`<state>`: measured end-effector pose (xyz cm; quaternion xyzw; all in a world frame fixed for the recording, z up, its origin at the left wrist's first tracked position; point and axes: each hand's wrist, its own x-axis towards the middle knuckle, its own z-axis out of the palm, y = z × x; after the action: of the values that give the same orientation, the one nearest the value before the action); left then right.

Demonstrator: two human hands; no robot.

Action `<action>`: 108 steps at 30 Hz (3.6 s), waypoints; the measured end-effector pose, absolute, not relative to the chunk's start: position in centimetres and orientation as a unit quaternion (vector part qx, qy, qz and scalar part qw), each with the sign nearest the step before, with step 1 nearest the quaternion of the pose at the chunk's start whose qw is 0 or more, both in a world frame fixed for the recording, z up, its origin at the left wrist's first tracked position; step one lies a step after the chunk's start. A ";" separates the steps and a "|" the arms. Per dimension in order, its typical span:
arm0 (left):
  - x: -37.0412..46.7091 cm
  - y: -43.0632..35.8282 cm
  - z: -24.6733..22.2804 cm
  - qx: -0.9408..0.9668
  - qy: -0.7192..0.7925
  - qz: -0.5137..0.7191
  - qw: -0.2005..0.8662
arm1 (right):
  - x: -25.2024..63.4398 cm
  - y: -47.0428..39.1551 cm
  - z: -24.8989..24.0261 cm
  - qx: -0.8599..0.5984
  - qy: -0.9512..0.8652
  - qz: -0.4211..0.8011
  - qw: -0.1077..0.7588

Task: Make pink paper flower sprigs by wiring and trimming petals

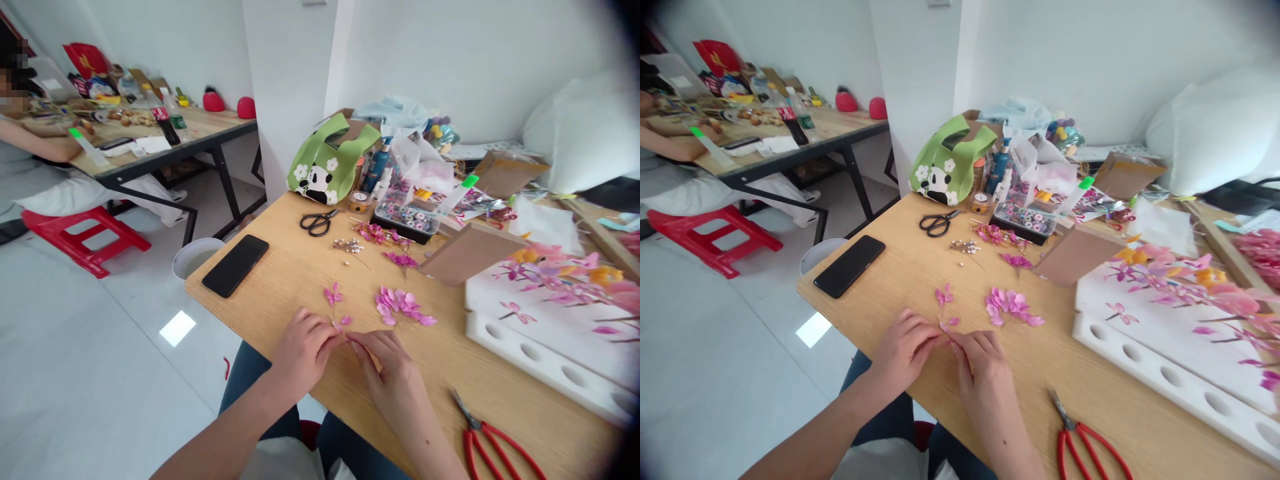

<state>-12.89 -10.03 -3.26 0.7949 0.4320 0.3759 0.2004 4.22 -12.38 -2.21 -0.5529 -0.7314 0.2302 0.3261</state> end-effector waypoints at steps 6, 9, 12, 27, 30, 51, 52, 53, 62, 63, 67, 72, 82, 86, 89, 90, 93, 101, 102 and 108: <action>-12.8 -10.4 -3.0 0.788 0.421 0.376 0.244 | 4.0 -12.6 -2.4 -0.548 -0.743 0.202 0.326; -12.8 -10.6 -2.6 0.783 0.415 0.374 0.274 | 3.6 -12.7 -2.3 -0.543 -0.749 0.184 0.331; -12.6 -10.7 -2.5 0.767 0.435 0.372 0.289 | 3.2 -12.8 -2.1 -0.545 -0.747 0.171 0.341; -12.7 -10.6 -2.8 0.744 0.473 0.362 0.301 | 2.7 -12.5 -2.0 -0.580 -0.704 0.244 0.329; -12.8 -10.5 -2.8 0.737 0.483 0.357 0.310 | 3.1 -12.4 -1.7 -0.592 -0.688 0.270 0.323; -13.9 -10.0 -2.7 0.651 0.549 0.344 0.396 | 2.9 -12.9 -1.7 -0.556 -0.723 0.276 0.302; -14.0 -9.9 -2.6 0.629 0.546 0.347 0.431 | 3.0 -12.9 -1.5 -0.551 -0.726 0.281 0.300; -14.1 -9.9 -2.4 0.602 0.540 0.353 0.470 | 3.0 -12.9 -1.4 -0.547 -0.728 0.284 0.299; -14.8 -9.8 -2.1 0.439 0.432 0.412 0.672 | 1.9 -11.6 -0.8 -0.510 -0.737 0.320 0.308; -14.8 -9.9 -2.1 0.429 0.421 0.414 0.683 | 1.7 -11.4 -0.7 -0.506 -0.736 0.329 0.308; -14.8 -10.0 -2.0 0.394 0.416 0.419 0.705 | 1.3 -11.3 -0.3 -0.517 -0.731 0.330 0.299; -15.3 -9.6 -1.7 0.413 0.502 0.464 0.602 | 1.4 -11.6 -0.5 -0.532 -0.787 0.211 0.230; -15.4 -9.9 -1.7 0.413 0.465 0.460 0.633 | 1.1 -11.1 -0.4 -0.537 -0.723 0.337 0.274; -15.2 -10.0 -1.4 0.368 0.416 0.457 0.695 | 0.7 -10.8 0.2 -0.520 -0.656 0.457 0.299; -15.1 -10.1 -1.0 0.318 0.389 0.454 0.736 | 0.4 -10.7 0.5 -0.484 -0.631 0.517 0.318; -15.1 -10.2 -0.9 0.306 0.382 0.454 0.745 | 0.3 -10.6 0.6 -0.476 -0.620 0.533 0.323; -15.0 -10.3 -1.0 0.288 0.365 0.446 0.764 | 0.2 -10.6 0.4 -0.471 -0.587 0.568 0.335; -16.4 -9.5 -1.3 0.326 0.455 0.551 0.619 | 1.4 -11.1 -0.3 -0.581 -0.662 0.406 0.245; -16.7 -9.4 -1.2 0.347 0.474 0.551 0.593 | 1.5 -11.3 -0.3 -0.585 -0.675 0.385 0.233; -16.5 -10.8 -0.5 0.496 0.547 0.453 0.499 | 1.4 -12.1 0.2 -0.558 -0.764 0.235 0.224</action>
<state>-16.54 -10.81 -0.54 0.4965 0.5474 0.4526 0.4990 1.39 -12.06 0.21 -0.5579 -0.7636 0.2355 0.2242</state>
